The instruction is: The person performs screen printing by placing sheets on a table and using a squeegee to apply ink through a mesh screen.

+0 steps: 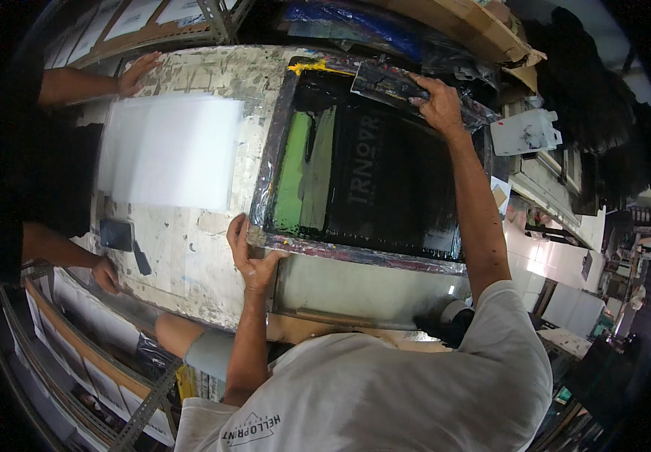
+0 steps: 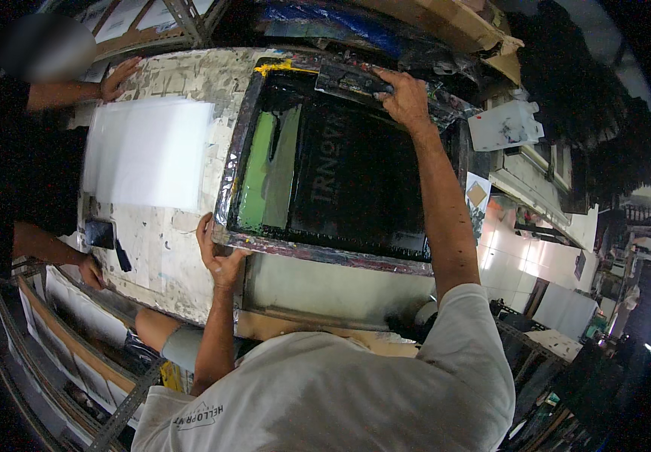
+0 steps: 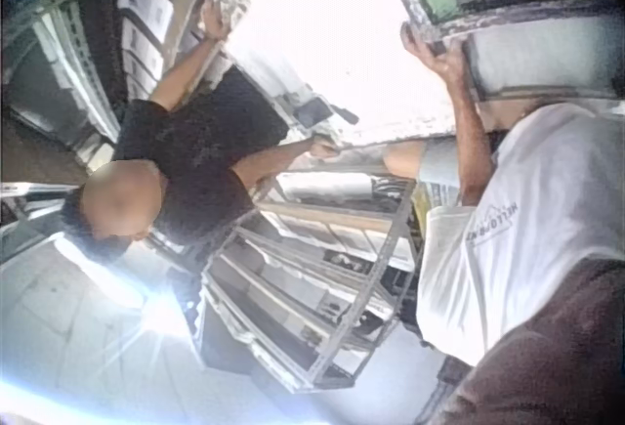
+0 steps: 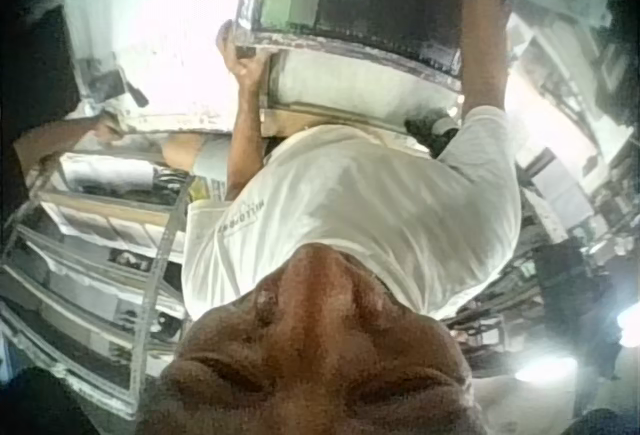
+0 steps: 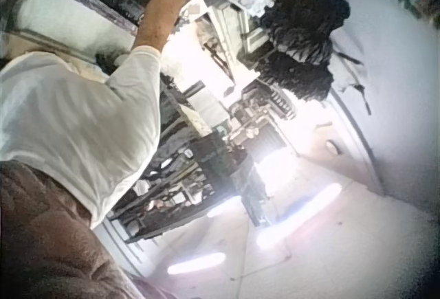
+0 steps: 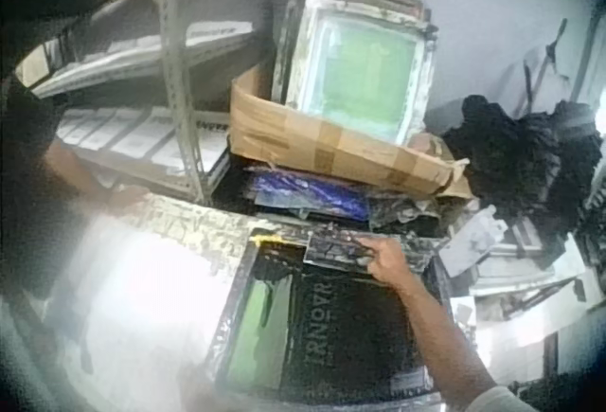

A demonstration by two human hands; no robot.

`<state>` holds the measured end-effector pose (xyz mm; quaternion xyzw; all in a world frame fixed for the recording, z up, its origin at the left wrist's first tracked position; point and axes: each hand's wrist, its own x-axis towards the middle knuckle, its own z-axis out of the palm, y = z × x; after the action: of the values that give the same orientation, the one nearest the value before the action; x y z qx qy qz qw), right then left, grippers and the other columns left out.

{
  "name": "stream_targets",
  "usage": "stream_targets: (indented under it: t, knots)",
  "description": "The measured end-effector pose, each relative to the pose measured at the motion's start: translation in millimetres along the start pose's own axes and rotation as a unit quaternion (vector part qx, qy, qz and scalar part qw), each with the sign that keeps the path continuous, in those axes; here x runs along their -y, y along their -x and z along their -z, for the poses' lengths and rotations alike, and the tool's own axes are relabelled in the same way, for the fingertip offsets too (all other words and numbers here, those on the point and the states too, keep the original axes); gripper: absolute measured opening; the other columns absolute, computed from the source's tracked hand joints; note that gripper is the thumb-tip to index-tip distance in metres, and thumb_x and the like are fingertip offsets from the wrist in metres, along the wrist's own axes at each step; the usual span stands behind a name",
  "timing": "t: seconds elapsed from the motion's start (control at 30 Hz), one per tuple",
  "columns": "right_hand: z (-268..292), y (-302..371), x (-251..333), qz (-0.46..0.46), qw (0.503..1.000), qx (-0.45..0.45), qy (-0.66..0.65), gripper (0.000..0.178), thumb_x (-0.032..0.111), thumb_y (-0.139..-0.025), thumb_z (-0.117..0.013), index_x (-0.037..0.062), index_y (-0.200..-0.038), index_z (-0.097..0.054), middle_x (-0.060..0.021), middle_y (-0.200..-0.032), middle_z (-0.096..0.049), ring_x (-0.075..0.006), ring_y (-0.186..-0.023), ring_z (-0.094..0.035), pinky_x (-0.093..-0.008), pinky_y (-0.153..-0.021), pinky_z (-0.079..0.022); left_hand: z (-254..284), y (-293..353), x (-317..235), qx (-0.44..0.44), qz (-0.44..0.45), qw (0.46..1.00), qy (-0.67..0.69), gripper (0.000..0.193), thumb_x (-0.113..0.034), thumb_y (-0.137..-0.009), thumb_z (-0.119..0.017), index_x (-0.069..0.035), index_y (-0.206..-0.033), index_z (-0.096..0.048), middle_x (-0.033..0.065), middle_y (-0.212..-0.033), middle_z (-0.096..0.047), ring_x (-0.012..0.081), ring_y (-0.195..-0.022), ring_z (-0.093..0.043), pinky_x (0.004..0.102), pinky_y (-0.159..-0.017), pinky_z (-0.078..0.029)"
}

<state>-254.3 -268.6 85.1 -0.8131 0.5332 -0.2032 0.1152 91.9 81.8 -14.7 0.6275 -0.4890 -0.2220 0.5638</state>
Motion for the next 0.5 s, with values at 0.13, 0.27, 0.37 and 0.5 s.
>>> stream_targets:
  t: [0.13,0.27,0.37,0.5]
  knots:
    - [12,3,11,0.004,1.000,-0.012,0.025,0.051,0.011,-0.077,-0.077,0.0124,-0.127,-0.068,-0.0107,-0.126,-0.069,-0.0305,-0.118,-0.062,-0.0470,-0.100,-0.043,0,9,6,0.007,0.049,0.999,0.017,0.101,-0.023,-0.060,-0.096,-0.001,-0.144,-0.044,0.0198,-0.144,-0.041,0.0336,-0.133,-0.041,0.0448,-0.112,-0.037]
    - [15,9,-3,-0.007,0.999,-0.043,-0.026,0.047,0.008,-0.078,-0.077,0.0109,-0.125,-0.068,-0.0144,-0.119,-0.071,-0.0344,-0.111,-0.067,-0.0439,-0.097,-0.049,-4,10,12,0.013,0.050,0.998,0.048,0.100,-0.021,-0.066,-0.093,-0.001,-0.148,-0.038,0.0177,-0.142,-0.040,0.0320,-0.130,-0.041,0.0448,-0.111,-0.036]
    - [31,7,13,-0.022,0.998,-0.050,-0.032,0.049,0.008,-0.078,-0.078,0.0114,-0.125,-0.068,-0.0153,-0.117,-0.072,-0.0355,-0.110,-0.067,-0.0430,-0.095,-0.050,-1,14,20,0.017,0.044,0.998,0.048,0.099,-0.023,-0.070,-0.091,-0.001,-0.149,-0.035,0.0165,-0.141,-0.038,0.0313,-0.130,-0.040,0.0443,-0.111,-0.036]
    - [38,9,-21,-0.044,0.988,-0.094,-0.113,0.052,0.004,-0.079,-0.077,0.0107,-0.129,-0.066,-0.0127,-0.119,-0.072,-0.0305,-0.108,-0.069,-0.0397,-0.096,-0.050,-4,12,14,0.018,0.036,0.997,0.068,0.096,-0.027,-0.073,-0.089,0.001,-0.148,-0.036,0.0159,-0.140,-0.039,0.0296,-0.130,-0.040,0.0431,-0.111,-0.035]
